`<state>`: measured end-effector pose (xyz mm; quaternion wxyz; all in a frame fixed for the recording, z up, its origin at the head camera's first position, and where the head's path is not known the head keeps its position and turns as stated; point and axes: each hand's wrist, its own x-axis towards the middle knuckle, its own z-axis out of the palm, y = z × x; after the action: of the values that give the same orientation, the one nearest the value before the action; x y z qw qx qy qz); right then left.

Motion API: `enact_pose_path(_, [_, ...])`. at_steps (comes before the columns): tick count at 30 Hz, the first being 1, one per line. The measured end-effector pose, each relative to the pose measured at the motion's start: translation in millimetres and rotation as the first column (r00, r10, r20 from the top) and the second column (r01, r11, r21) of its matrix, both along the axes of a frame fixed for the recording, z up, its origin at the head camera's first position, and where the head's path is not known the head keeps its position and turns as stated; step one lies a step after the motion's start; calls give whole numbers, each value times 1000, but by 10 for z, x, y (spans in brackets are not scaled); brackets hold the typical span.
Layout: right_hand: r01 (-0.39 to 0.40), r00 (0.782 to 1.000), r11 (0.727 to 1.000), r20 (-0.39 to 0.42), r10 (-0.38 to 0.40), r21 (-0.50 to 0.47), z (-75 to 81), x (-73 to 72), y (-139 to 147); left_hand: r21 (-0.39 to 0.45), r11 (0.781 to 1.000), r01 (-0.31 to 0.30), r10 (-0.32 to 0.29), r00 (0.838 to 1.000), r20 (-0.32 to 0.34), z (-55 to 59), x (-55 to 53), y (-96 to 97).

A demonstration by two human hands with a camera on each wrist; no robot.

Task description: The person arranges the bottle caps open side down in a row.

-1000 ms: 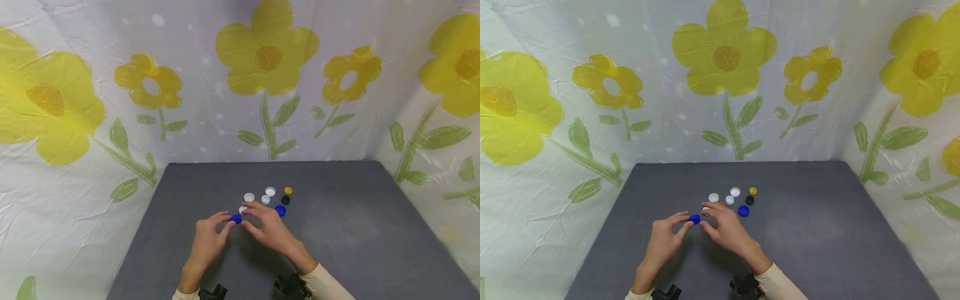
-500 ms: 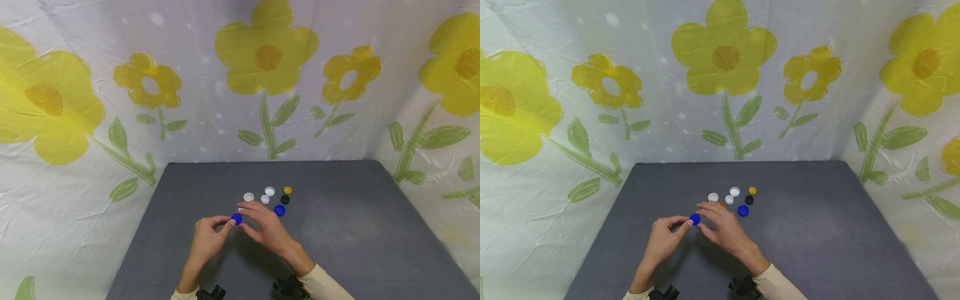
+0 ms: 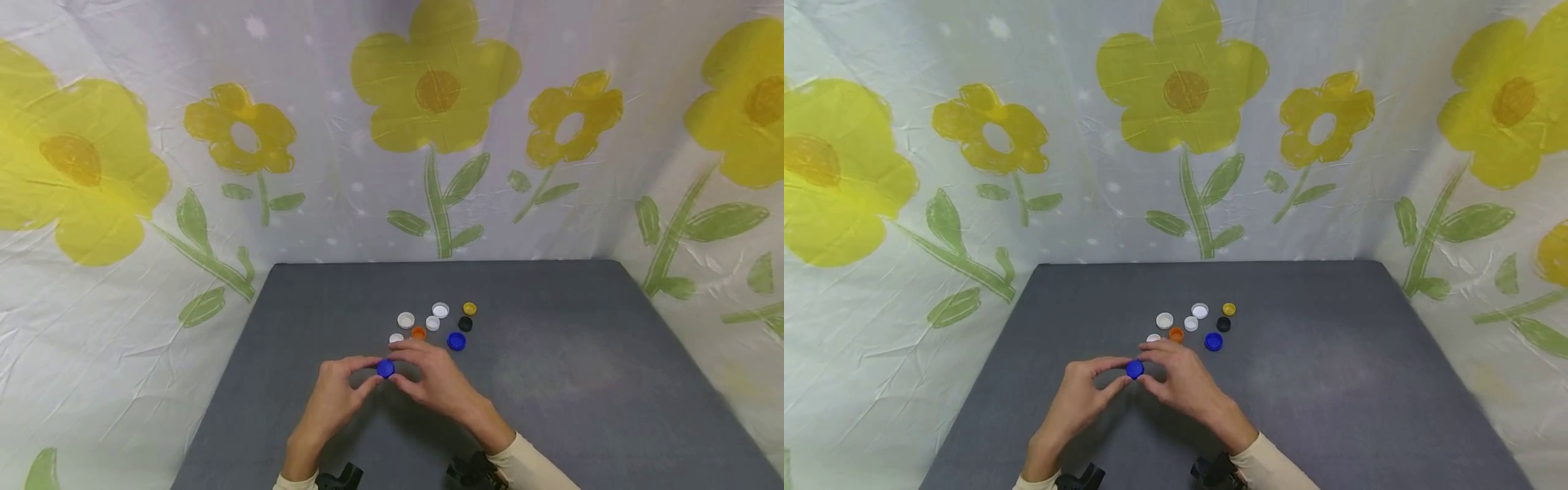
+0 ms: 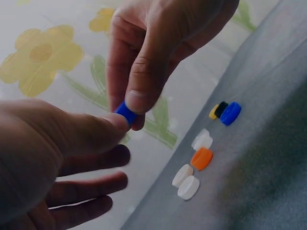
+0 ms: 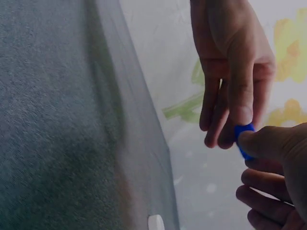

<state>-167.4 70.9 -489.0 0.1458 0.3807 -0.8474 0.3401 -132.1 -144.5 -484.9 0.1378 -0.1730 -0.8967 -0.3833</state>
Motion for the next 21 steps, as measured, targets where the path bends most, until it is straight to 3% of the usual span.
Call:
enact_pose_path(6, [-20,1000,996,12,19,90,-96,35,-65,-110,993,43,-37,998,54,-88,18,-62])
enact_pose_path(13, [-59,997,973,61,46,223,-189,88,-115,-242,967,80,-64,995,74,-178,49,-100])
enact_pose_path(21, [-73,993,958,104,46,276,-284,121,-169,-308,946,100,-62,989,131,-291,59,-101])
